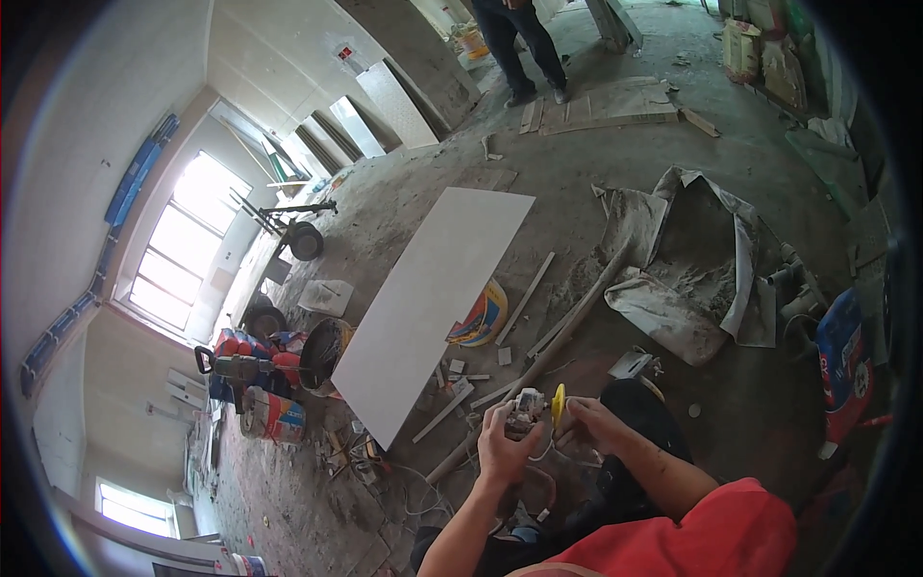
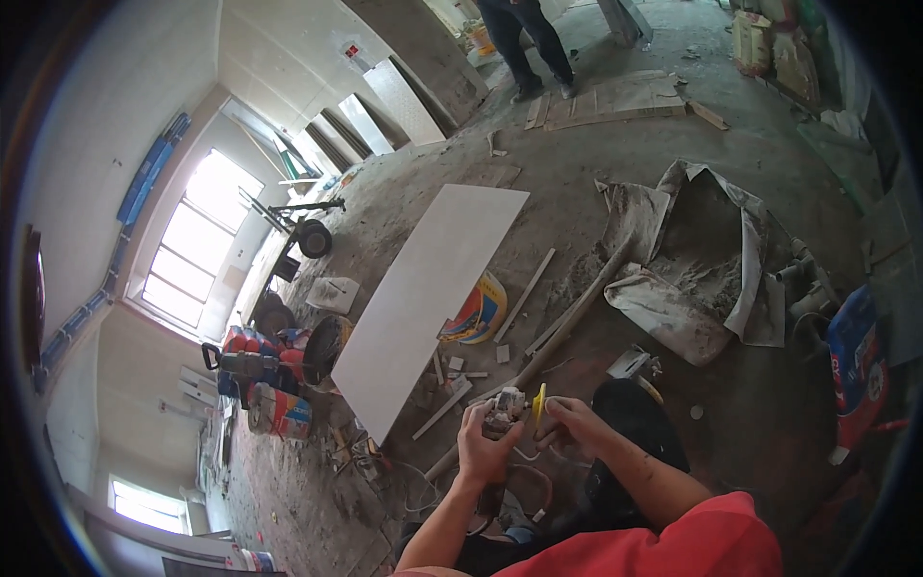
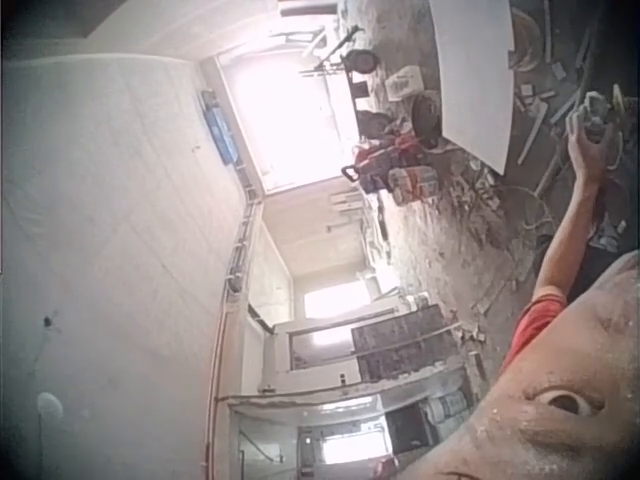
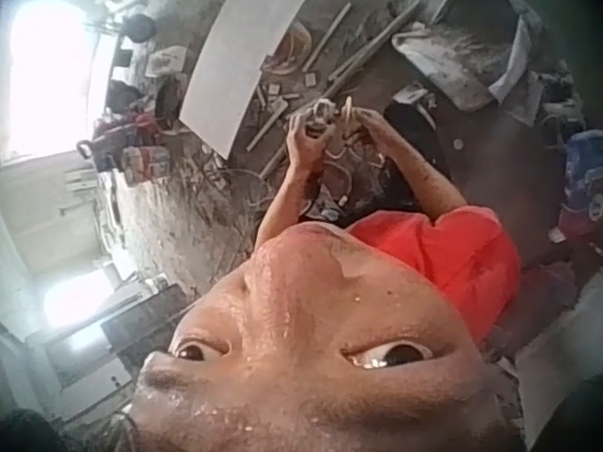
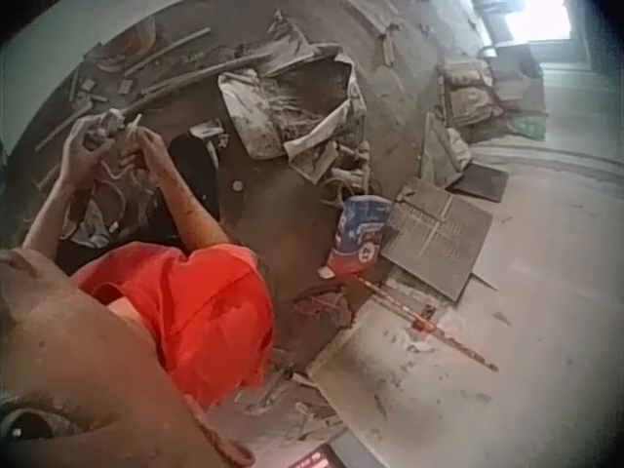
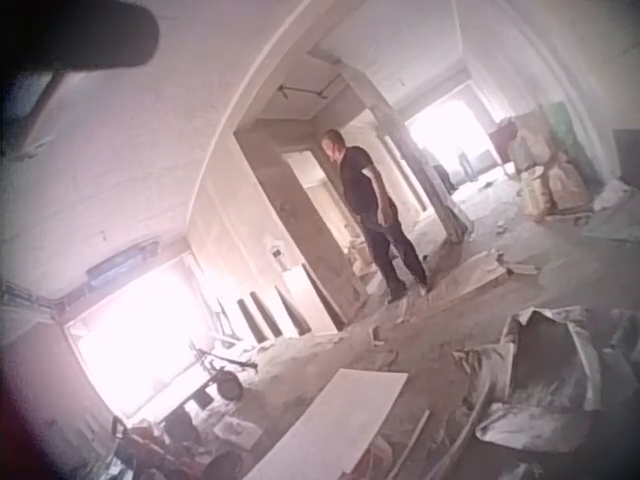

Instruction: Cutting a large ceramic tile and grinding the edge using power tools.

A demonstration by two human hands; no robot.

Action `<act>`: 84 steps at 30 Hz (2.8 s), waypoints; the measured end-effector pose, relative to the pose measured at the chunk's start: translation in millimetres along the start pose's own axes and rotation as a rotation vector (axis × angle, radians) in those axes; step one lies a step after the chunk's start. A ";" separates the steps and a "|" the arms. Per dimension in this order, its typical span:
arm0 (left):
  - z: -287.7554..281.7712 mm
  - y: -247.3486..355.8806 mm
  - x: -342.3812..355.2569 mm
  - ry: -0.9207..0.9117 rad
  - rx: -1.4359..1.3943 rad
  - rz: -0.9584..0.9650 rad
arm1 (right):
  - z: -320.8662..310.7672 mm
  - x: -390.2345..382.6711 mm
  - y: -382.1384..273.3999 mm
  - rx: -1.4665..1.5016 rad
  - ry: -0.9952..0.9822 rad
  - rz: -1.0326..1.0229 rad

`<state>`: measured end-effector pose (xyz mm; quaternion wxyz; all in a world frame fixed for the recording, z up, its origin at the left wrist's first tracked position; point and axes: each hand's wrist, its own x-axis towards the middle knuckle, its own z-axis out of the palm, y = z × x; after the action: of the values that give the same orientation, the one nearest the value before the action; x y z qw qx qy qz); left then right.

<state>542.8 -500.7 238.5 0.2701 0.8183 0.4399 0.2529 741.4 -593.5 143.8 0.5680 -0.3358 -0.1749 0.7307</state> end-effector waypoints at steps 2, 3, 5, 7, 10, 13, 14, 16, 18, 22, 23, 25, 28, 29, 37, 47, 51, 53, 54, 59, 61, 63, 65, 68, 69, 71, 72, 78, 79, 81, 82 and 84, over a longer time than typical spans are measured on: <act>1.4 2.9 -0.8 0.003 0.003 0.006 | -7.3 -2.0 5.0 0.037 -0.012 0.036; 2.2 4.6 -2.0 0.008 -0.025 -0.013 | -12.5 -2.8 8.7 0.072 -0.023 0.072; -1.0 4.4 2.9 0.020 -0.046 -0.028 | -27.1 0.6 15.7 -0.163 0.009 0.084; -2.5 4.0 2.8 0.016 -0.066 0.006 | -34.8 4.9 17.7 -0.398 0.045 0.107; -3.6 4.2 4.0 0.000 -0.084 -0.003 | -21.3 21.1 -12.4 -0.657 0.294 -0.303; -5.3 -5.5 5.4 0.035 -0.108 0.042 | 9.8 31.1 -9.5 -0.752 0.512 -1.175; -5.0 -1.3 6.7 0.043 -0.168 -0.024 | -11.7 27.9 22.5 -0.723 0.285 -0.764; -9.9 -2.3 9.3 0.063 -0.208 -0.073 | -26.7 25.2 39.2 -0.671 0.058 -0.356; -15.0 -2.8 12.6 0.082 -0.221 -0.117 | -27.5 17.2 37.6 -0.767 -0.010 0.214; -25.9 -11.8 3.3 0.128 -0.158 0.001 | 42.3 14.4 -33.3 -0.685 0.205 -0.971; -23.0 -8.9 2.6 0.121 -0.172 0.005 | 39.1 8.6 -31.9 -0.697 0.217 -0.970; -20.5 -4.2 2.4 0.091 -0.291 -0.104 | 31.9 1.9 -8.7 -0.682 0.149 -0.659; -27.3 -2.5 7.5 0.104 -0.285 -0.118 | -26.1 18.6 23.4 -0.923 0.051 -0.246; -32.4 -3.4 7.7 0.109 -0.270 -0.104 | -11.0 12.0 15.2 -0.956 0.154 -0.310; -21.0 -2.5 8.7 0.084 -0.371 -0.124 | -31.8 20.4 35.2 -0.963 0.058 -0.315; -29.6 6.2 3.7 -0.104 -0.528 -0.234 | 82.9 22.0 -60.6 -1.300 0.069 -1.409; -13.9 7.5 2.9 0.088 -0.298 -0.023 | 67.8 54.3 -21.3 -1.084 0.190 -1.459; -22.2 16.3 8.5 0.118 -0.178 0.112 | 71.2 64.0 -9.6 -0.895 0.356 -1.467; -22.6 14.8 13.0 0.122 -0.178 0.112 | 68.1 68.8 -10.1 -0.896 0.351 -1.468; -28.0 7.5 22.4 0.142 -0.369 -0.139 | 93.7 66.6 -52.3 -0.958 0.197 -1.355; -34.5 -6.6 24.7 0.108 -0.336 -0.147 | 93.3 59.7 -39.5 -0.766 0.167 -1.203; -37.1 -19.0 28.0 0.198 -0.692 -0.143 | 81.8 57.9 -12.6 0.174 -0.029 -0.441; -44.4 -6.5 30.0 0.155 -0.904 -0.227 | 54.1 52.9 23.7 0.045 -0.329 -0.088; -54.9 -9.7 28.9 0.299 -1.017 -0.116 | 101.3 23.9 29.2 0.034 -0.310 -0.070; -57.3 -9.9 27.5 0.304 -1.017 -0.119 | 108.5 19.7 26.2 0.032 -0.311 -0.065; -58.7 -8.8 26.9 0.348 -0.928 -0.073 | 115.8 16.3 17.8 -0.389 -0.269 -0.169; -58.6 -7.7 27.7 0.357 -0.945 -0.043 | 116.2 18.3 18.3 -0.393 -0.267 -0.166; -59.8 0.1 20.4 0.365 -0.559 -0.095 | 115.5 41.9 -39.1 -0.253 0.051 -0.732; -55.4 -0.2 18.6 0.348 -0.463 -0.085 | 113.3 38.0 -53.2 -0.259 0.051 -0.728; -52.3 1.5 16.1 0.355 -0.402 -0.079 | 110.0 34.0 -74.9 -0.584 0.060 -0.694; -51.1 0.6 14.4 0.311 -0.374 -0.071 | 117.2 26.0 -88.0 -0.706 0.044 -0.637; -53.8 9.0 12.0 0.247 -0.328 -0.094 | 127.5 23.2 -96.1 -0.886 0.070 -0.803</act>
<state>518.8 -482.8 285.7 0.3553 0.7048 0.4601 0.4066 719.0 -527.2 289.1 0.6111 -0.4722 -0.5574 0.3047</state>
